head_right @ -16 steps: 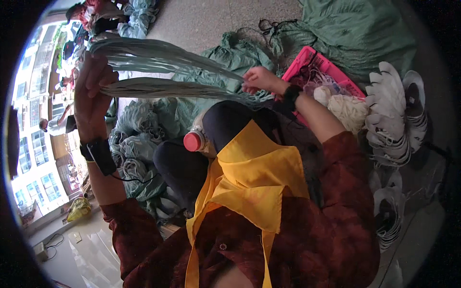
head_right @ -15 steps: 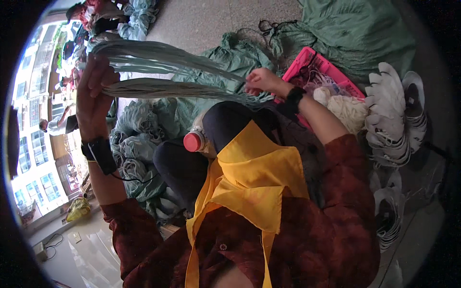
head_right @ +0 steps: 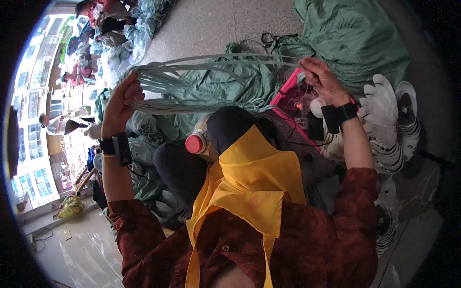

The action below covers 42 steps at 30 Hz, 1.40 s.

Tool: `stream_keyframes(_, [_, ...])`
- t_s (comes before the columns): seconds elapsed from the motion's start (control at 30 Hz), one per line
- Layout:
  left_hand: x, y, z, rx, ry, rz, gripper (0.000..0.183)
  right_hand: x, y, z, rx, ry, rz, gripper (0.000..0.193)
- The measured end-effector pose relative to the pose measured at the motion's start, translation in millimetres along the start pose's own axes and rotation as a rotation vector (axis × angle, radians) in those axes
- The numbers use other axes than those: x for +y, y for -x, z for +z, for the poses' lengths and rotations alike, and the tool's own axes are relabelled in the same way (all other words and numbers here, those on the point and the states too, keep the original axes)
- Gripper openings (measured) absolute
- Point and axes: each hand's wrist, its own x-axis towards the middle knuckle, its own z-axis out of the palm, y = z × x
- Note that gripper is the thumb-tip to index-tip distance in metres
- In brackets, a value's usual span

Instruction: Organizing and tying together long strips of green fabric into bundles.

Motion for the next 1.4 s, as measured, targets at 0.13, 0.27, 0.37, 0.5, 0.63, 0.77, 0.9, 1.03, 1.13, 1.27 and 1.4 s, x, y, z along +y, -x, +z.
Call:
stream_keyframes(0.13, [-1,10,3,-0.08,0.017,-0.015,0.021,-7,3,5,-0.073,0.382,-0.008,0.012])
stream_keyframes(0.27, [13,29,15,-0.201,0.003,0.044,0.023,-11,4,14,-0.044,0.088,-0.109,0.013])
stream_keyframes(0.37, [30,42,36,-0.358,0.047,0.159,0.025,1,-6,11,0.058,-0.35,-0.218,0.014])
stream_keyframes(0.5, [26,43,24,-0.078,-0.089,0.143,0.023,33,-21,5,0.031,-0.103,-0.152,0.014])
stream_keyframes(0.63, [10,45,5,-0.01,-0.202,0.111,0.024,3,-1,3,0.155,-0.201,-0.182,0.01])
stream_keyframes(0.77, [5,53,17,0.057,-0.35,0.099,0.024,-14,10,-10,0.123,-0.124,-0.186,0.008])
stream_keyframes(0.9, [7,60,28,0.161,-0.444,0.166,0.023,-19,19,-15,0.11,-0.101,-0.199,0.009])
stream_keyframes(1.03, [6,68,31,0.171,-0.421,0.157,0.021,-26,31,-23,0.108,-0.146,-0.198,0.011])
stream_keyframes(1.13, [1,73,37,0.205,-0.52,0.139,0.024,-34,36,-30,0.143,-0.146,-0.236,0.015])
stream_keyframes(1.27, [-11,77,41,0.278,-0.693,0.183,0.03,-47,43,-25,0.232,-0.145,-0.256,0.019])
stream_keyframes(1.4, [-17,72,17,0.2,-0.732,0.21,0.036,-47,49,-34,0.214,-0.06,-0.232,0.02])
